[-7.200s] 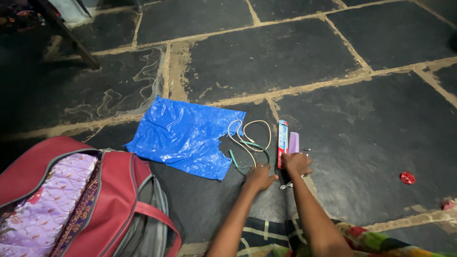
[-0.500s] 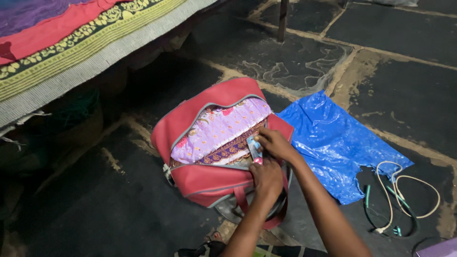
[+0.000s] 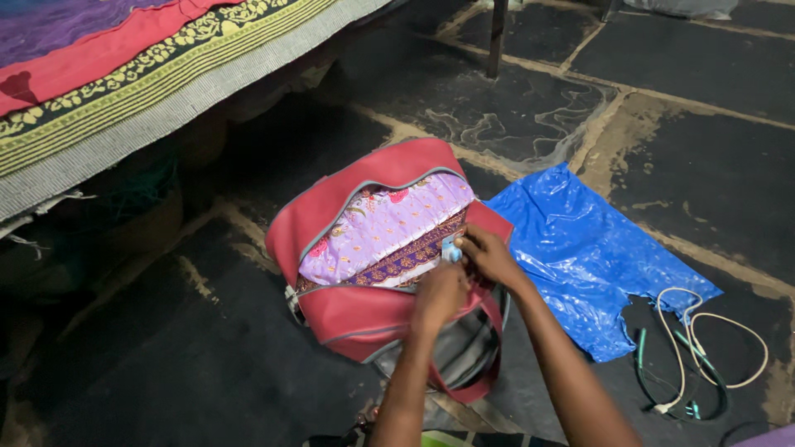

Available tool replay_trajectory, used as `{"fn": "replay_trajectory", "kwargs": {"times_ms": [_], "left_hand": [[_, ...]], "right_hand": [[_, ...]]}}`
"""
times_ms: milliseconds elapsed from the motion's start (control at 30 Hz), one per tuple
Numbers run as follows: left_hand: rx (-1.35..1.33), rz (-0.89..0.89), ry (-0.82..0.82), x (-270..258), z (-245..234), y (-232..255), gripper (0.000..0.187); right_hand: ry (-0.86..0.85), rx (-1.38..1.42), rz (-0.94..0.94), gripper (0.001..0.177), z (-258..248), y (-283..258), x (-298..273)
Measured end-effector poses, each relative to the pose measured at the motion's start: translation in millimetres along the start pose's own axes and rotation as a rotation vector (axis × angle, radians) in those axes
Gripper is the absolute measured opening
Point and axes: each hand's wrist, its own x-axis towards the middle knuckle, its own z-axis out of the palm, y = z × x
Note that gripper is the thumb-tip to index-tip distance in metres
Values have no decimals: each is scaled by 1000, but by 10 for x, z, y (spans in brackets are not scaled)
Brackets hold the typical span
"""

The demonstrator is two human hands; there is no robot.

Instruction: The person packs toiletries and electronic cables into a red bag while sitting on a tiled floor. They handle items including toothpaste, a toothbrush, and various cords, placing them into different sections of the bag.

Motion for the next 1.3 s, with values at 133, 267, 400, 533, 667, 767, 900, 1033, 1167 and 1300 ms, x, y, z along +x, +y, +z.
{"fn": "replay_trajectory", "kwargs": {"times_ms": [133, 267, 400, 533, 667, 767, 900, 1033, 1167, 1300], "left_hand": [[332, -188, -45, -62, 58, -68, 38], [523, -152, -19, -117, 474, -100, 48], [531, -163, -74, -123, 550, -140, 58], [492, -212, -113, -91, 534, -139, 62], [356, -263, -216, 12, 352, -259, 52], [270, -214, -333, 46, 77, -368, 44], [88, -219, -314, -30, -272, -404, 39], [104, -252, -362, -24, -372, -325, 37], [170, -210, -271, -39, -242, -356, 34], [143, -171, -229, -4, -83, -567, 34]], "right_hand": [[-63, 31, -192, 21, -3, -41, 44], [-100, -80, -127, 19, -29, -18, 64], [-96, -273, -323, 20, -14, 57, 115], [-111, -360, -317, 24, 14, 88, 113], [-137, -372, -299, 24, 63, 62, 109], [-184, -394, -296, 25, 23, 12, 46], [-162, -302, -493, 24, 2, -50, -23], [-120, -470, -356, 23, 58, -63, -32], [-175, -576, -314, 17, 99, -26, 73], [-195, -507, -353, 26, 121, -54, 118]]}}
